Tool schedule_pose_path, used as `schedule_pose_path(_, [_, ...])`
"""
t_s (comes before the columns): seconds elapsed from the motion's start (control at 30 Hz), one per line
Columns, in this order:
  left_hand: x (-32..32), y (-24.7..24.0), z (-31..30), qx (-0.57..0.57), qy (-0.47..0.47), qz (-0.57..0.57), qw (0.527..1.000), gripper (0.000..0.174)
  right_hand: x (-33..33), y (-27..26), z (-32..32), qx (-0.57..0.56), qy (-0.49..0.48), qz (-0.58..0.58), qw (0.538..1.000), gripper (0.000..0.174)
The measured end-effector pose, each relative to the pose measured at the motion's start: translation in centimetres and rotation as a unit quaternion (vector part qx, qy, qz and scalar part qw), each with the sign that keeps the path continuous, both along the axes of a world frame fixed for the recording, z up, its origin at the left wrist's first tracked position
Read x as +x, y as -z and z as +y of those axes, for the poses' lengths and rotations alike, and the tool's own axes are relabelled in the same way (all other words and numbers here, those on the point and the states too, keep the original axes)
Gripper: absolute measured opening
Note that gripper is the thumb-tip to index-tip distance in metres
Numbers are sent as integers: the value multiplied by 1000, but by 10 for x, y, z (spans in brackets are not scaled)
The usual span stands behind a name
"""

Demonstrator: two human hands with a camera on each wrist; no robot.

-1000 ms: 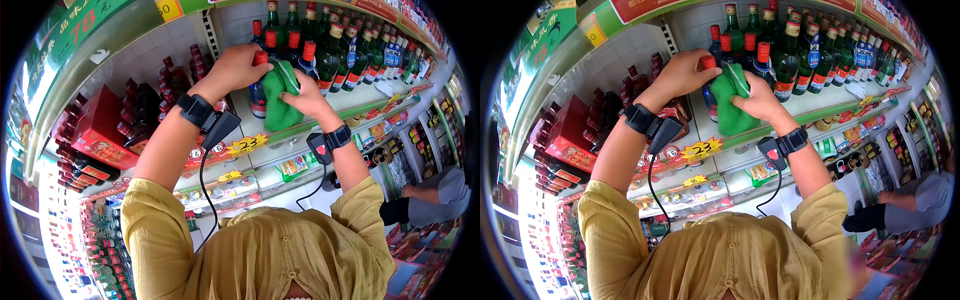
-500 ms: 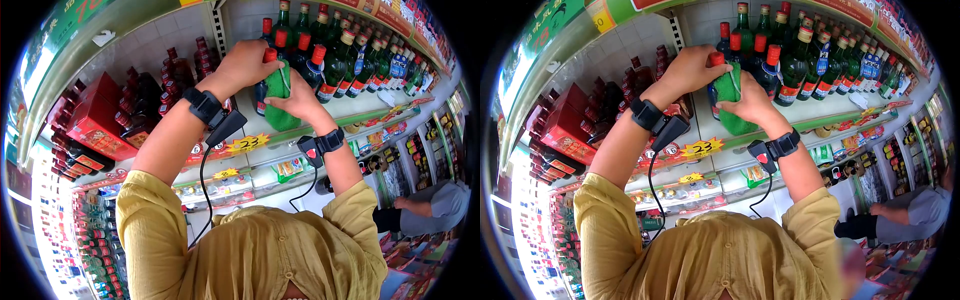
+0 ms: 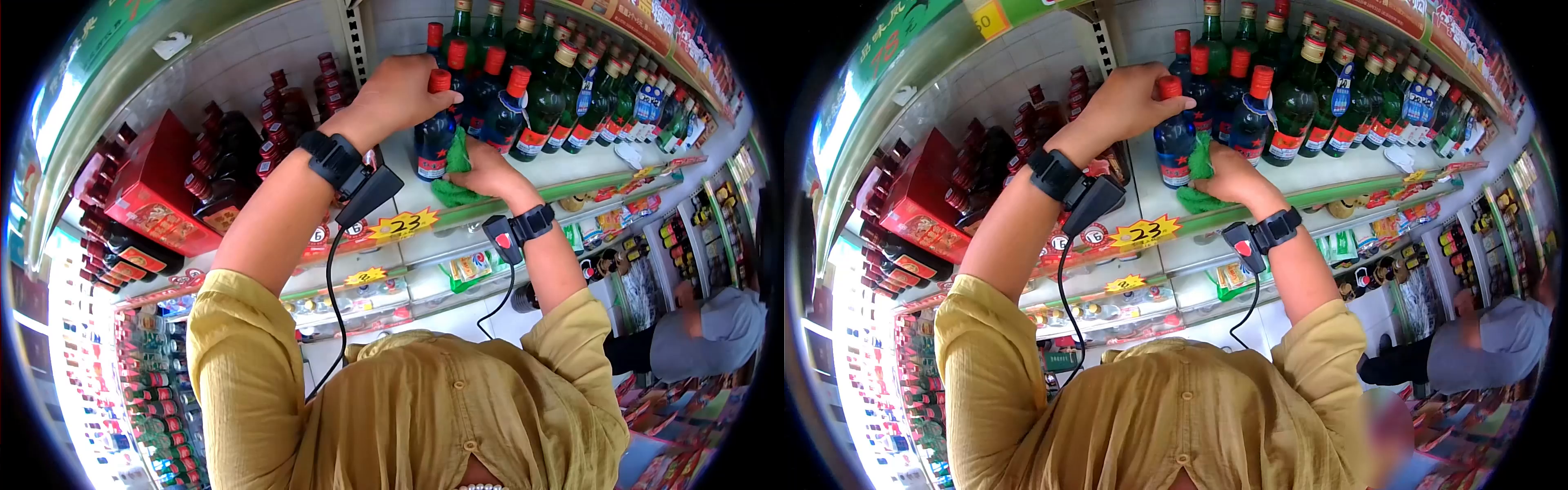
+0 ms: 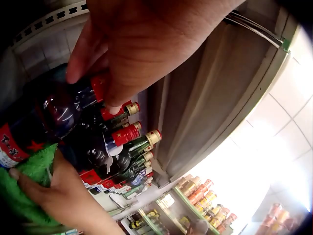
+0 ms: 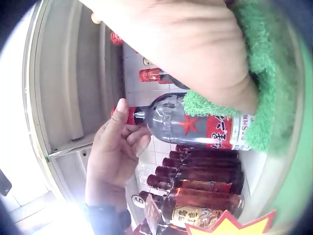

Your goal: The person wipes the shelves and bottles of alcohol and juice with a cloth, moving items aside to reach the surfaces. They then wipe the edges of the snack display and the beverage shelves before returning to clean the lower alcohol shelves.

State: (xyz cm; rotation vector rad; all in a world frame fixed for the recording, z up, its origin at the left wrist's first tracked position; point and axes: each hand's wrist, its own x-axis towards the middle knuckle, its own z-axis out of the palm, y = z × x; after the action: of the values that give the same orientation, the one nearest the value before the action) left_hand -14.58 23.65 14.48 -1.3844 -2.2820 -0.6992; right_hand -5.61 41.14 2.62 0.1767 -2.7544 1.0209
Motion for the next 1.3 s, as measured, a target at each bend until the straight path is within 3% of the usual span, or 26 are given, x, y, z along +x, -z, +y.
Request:
schedule_pose_path(0.2, [9, 6, -1, 40, -1, -32, 999, 50, 5, -15, 3, 26, 0, -5, 1000, 62])
schedule_pose_path(0.27, [7, 8, -5, 54, 44, -53, 996, 48, 13, -24, 5, 6, 1, 7, 1000, 60])
schedule_pose_path(0.33, [6, 4, -11, 38, 69, -101, 992, 44, 25, -35, 2, -39, 25, 49, 998, 59])
schedule_pose_path(0.43, [-3, 7, -15, 65, 102, -57, 991, 41, 38, -40, -1, -102, 59, 126, 985, 56])
schedule_pose_path(0.53, [-4, 1, -16, 30, 82, -104, 991, 39, 48, -55, -19, -142, 68, 224, 962, 52])
schedule_pose_path(0.67, [-9, -2, -14, 15, 63, -137, 988, 34, 42, -62, -35, -56, 96, 376, 920, 41])
schedule_pose_path(0.77, [-8, -4, -16, 13, 59, -128, 990, 32, 33, -62, -42, 10, 98, 387, 917, 40])
schedule_pose_path(0.93, [-13, 0, -18, 45, 56, -36, 997, 33, 12, -56, -54, 14, 90, 384, 919, 46])
schedule_pose_path(1.03, [-10, 0, -17, 26, 6, 4, 1000, 37, 4, -50, -51, 17, 84, 368, 926, 48])
schedule_pose_path(1.3, [-6, -6, -12, 14, 5, -29, 999, 44, 10, -43, -45, -16, 73, 272, 959, 55])
